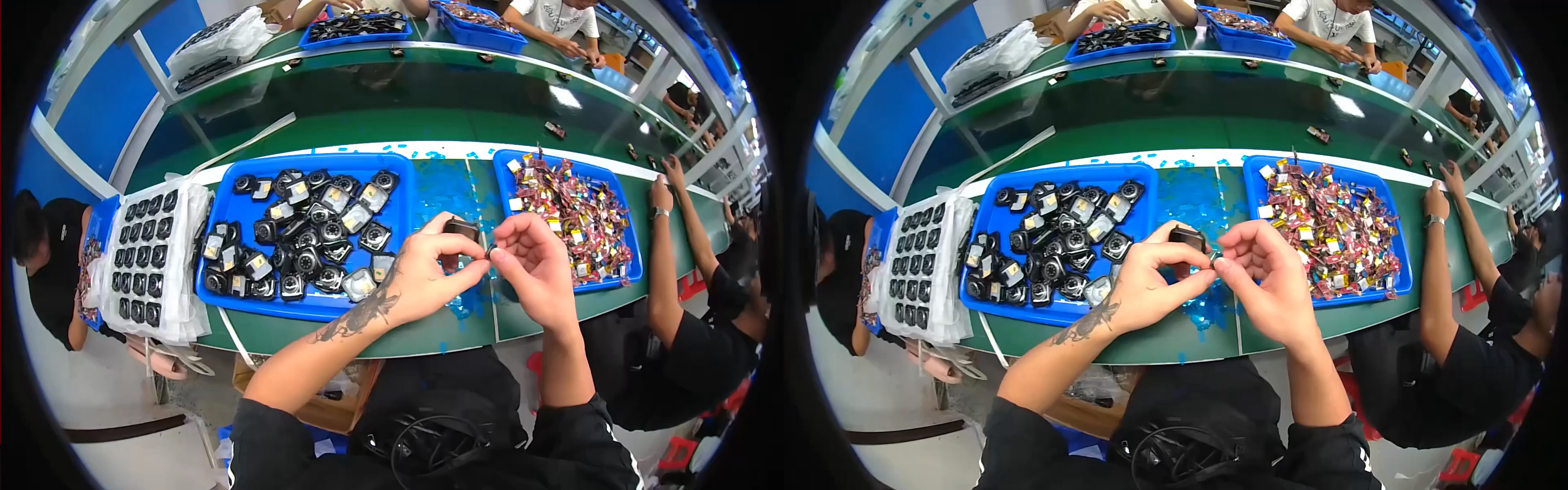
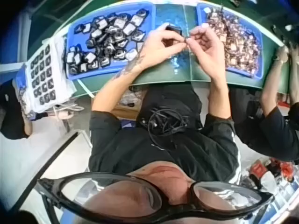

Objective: Assembling small electronic components into a larger housing on a factory assembly line.

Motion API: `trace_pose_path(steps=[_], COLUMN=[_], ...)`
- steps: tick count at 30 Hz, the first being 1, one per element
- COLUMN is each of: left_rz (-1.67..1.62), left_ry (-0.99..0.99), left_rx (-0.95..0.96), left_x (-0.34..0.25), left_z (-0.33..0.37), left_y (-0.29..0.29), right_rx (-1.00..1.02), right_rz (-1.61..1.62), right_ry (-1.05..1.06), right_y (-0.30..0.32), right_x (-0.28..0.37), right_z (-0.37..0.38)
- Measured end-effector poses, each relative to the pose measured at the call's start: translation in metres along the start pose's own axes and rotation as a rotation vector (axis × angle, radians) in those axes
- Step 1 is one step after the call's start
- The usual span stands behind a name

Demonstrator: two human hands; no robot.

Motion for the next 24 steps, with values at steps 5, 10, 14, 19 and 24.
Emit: trace_pose_path(steps=[5, 10, 14, 19, 24], left_rz=[-0.073, -0.063, -0.016, -0.092, -0.101], left_ry=[0.060, 0.052, 0.115, 0.105, 0.123], left_rx=[0.028, 0.028, 0.056, 0.027, 0.027], left_x=[0.000, 0.003, 0.000, 0.008, 0.010], left_z=[0.001, 0.000, 0.001, 0.004, 0.006], left_y=[0.000, -0.003, -0.002, -0.001, 0.003], right_rx=[0.025, 0.030, -0.004, -0.015, -0.049], right_rz=[0.012, -0.201, -0.615, -0.803, -0.580], right_ry=[0.011, 0.019, 0.218, 0.483, 0.241], right_y=[0.003, 0.005, -0.002, -0.010, -0.008], right_x=[0.004, 0.007, 0.008, 0.004, -0.001], right_z=[0.003, 0.002, 0.003, -0.007, -0.012])
Point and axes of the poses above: each hand's wrist, its own z-axis towards the middle knuckle, its own y-axis out of the back of the hand, x = y × z, the point moved 1 cm from there along z, towards the middle knuckle, and after that the axes turned 3 degrees about z, right-handed, at the moved point
